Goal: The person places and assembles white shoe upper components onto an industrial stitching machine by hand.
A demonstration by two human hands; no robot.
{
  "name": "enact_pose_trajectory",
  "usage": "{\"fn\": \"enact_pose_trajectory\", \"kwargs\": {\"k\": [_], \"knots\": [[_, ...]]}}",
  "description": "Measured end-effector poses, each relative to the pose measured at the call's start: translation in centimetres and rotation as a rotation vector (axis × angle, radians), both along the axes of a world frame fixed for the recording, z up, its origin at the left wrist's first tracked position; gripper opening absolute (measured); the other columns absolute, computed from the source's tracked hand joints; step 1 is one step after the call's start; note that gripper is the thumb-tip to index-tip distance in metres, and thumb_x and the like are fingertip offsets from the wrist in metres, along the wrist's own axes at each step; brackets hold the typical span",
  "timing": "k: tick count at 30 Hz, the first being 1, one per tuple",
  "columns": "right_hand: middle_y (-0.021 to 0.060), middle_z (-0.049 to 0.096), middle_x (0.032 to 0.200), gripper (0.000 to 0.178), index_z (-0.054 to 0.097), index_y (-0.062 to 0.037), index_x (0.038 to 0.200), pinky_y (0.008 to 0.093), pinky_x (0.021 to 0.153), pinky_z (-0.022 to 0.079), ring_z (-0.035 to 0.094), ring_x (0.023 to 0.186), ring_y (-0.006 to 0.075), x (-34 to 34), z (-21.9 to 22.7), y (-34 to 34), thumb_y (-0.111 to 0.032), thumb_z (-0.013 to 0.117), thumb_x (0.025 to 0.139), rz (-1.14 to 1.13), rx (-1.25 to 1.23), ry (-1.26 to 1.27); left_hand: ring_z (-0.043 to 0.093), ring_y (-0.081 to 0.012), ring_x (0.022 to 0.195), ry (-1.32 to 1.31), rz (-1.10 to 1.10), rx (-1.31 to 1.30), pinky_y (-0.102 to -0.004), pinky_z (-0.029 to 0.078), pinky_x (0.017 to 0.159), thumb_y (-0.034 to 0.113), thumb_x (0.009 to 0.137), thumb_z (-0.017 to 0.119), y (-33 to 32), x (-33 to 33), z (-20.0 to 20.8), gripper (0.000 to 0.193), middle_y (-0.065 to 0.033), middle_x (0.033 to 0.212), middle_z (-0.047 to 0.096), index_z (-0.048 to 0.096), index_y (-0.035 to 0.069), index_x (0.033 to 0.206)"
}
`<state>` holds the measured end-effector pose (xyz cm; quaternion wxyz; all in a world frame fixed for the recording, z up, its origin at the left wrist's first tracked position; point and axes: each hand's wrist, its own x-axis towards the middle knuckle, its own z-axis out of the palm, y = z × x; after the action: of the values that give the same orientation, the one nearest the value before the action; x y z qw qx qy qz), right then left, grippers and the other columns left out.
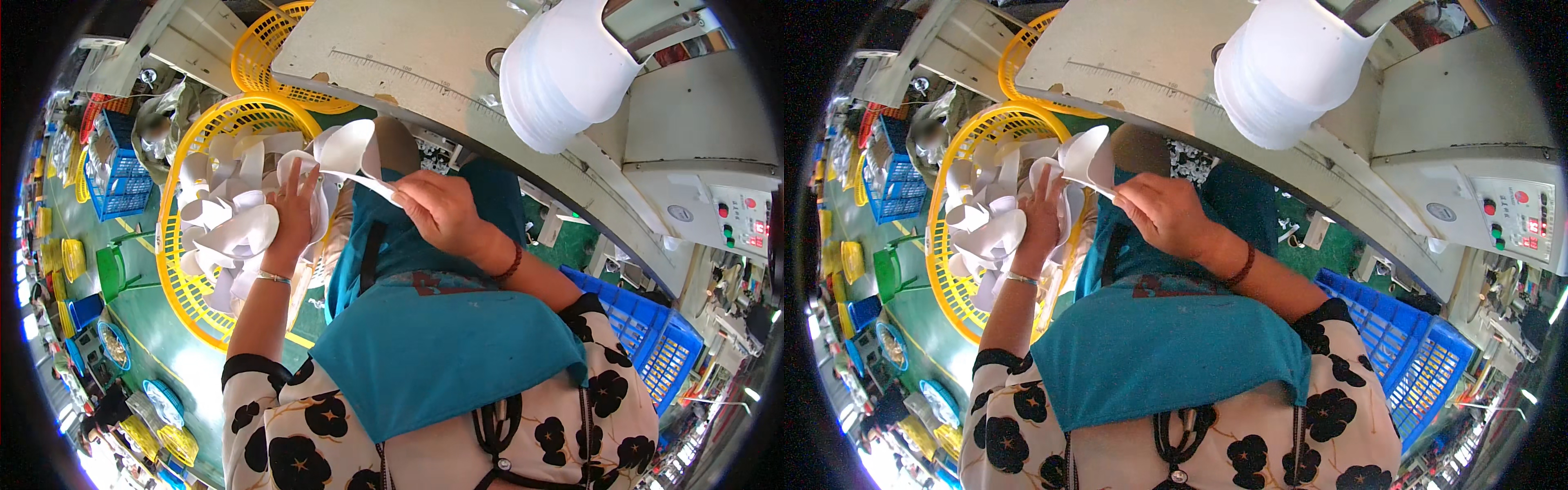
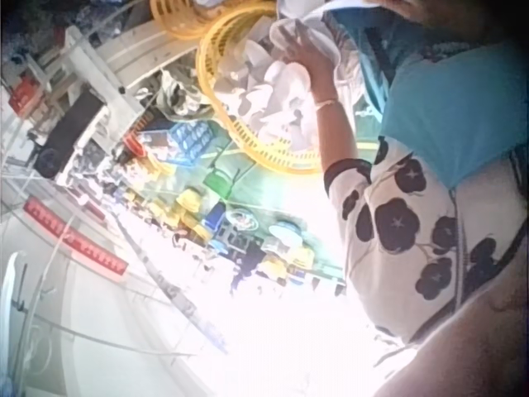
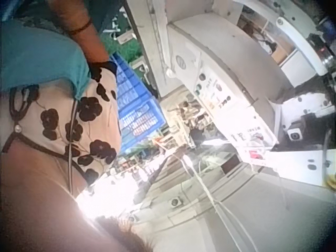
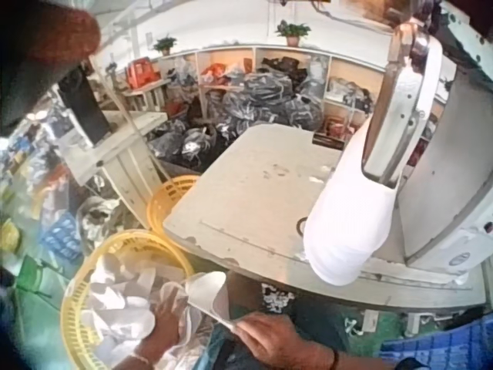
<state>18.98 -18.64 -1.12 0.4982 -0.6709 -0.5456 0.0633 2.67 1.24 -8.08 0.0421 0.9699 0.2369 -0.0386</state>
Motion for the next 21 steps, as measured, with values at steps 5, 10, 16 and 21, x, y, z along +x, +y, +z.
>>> {"fn": "enact_pose_trajectory", "kwargs": {"k": [5,10,16,21], "knots": [[0.0127,0.06,0.075,0.008,0.06,-0.0005,0.084,0.0334,0.051,0.047,0.06,0.062,0.0269,1.0,0.4,-0.4,-0.007,0.06,0.08,-0.059,0.064,-0.093,0.039,-0.0308,0.124,-0.134,-0.055,-0.019,-0.0438,0.035,0.089,0.005,0.074,0.053,0.0,-0.3,-0.6,0.061,-0.0137,0.141,0.031,0.042,0.022,0.131],[0.0127,0.061,0.073,0.007,0.06,-0.0004,0.083,0.0343,0.052,0.047,0.059,0.06,0.0266,2.0,3.0,0.1,-0.006,0.06,0.079,-0.119,0.105,-0.115,0.039,-0.0317,0.123,-0.172,-0.074,-0.024,-0.0439,0.035,0.089,0.005,0.072,0.054,0.2,-0.1,-0.5,0.062,-0.0151,0.139,0.033,0.043,0.022,0.131],[0.0119,0.059,0.068,0.006,0.057,-0.0014,0.075,0.0307,0.048,0.041,0.055,0.054,0.0233,4.1,5.3,-1.7,-0.005,0.057,0.08,-0.369,0.2,-0.148,0.043,-0.0317,0.118,-0.093,-0.087,0.022,-0.0409,0.037,0.086,0.005,0.07,0.055,1.0,0.1,-1.3,0.06,-0.0156,0.138,0.035,0.045,0.017,0.128],[0.0039,0.058,0.068,0.015,0.06,0.004,0.087,0.0196,0.046,0.039,0.05,0.051,0.0065,4.7,9.9,-3.9,-0.009,0.052,0.088,-0.477,0.416,0.182,0.048,-0.0347,0.11,-0.129,-0.205,0.042,-0.0416,0.038,0.09,0.009,0.077,0.049,5.3,-3.2,-6.2,0.04,-0.0213,0.12,0.051,0.051,0.005,0.116]]}}
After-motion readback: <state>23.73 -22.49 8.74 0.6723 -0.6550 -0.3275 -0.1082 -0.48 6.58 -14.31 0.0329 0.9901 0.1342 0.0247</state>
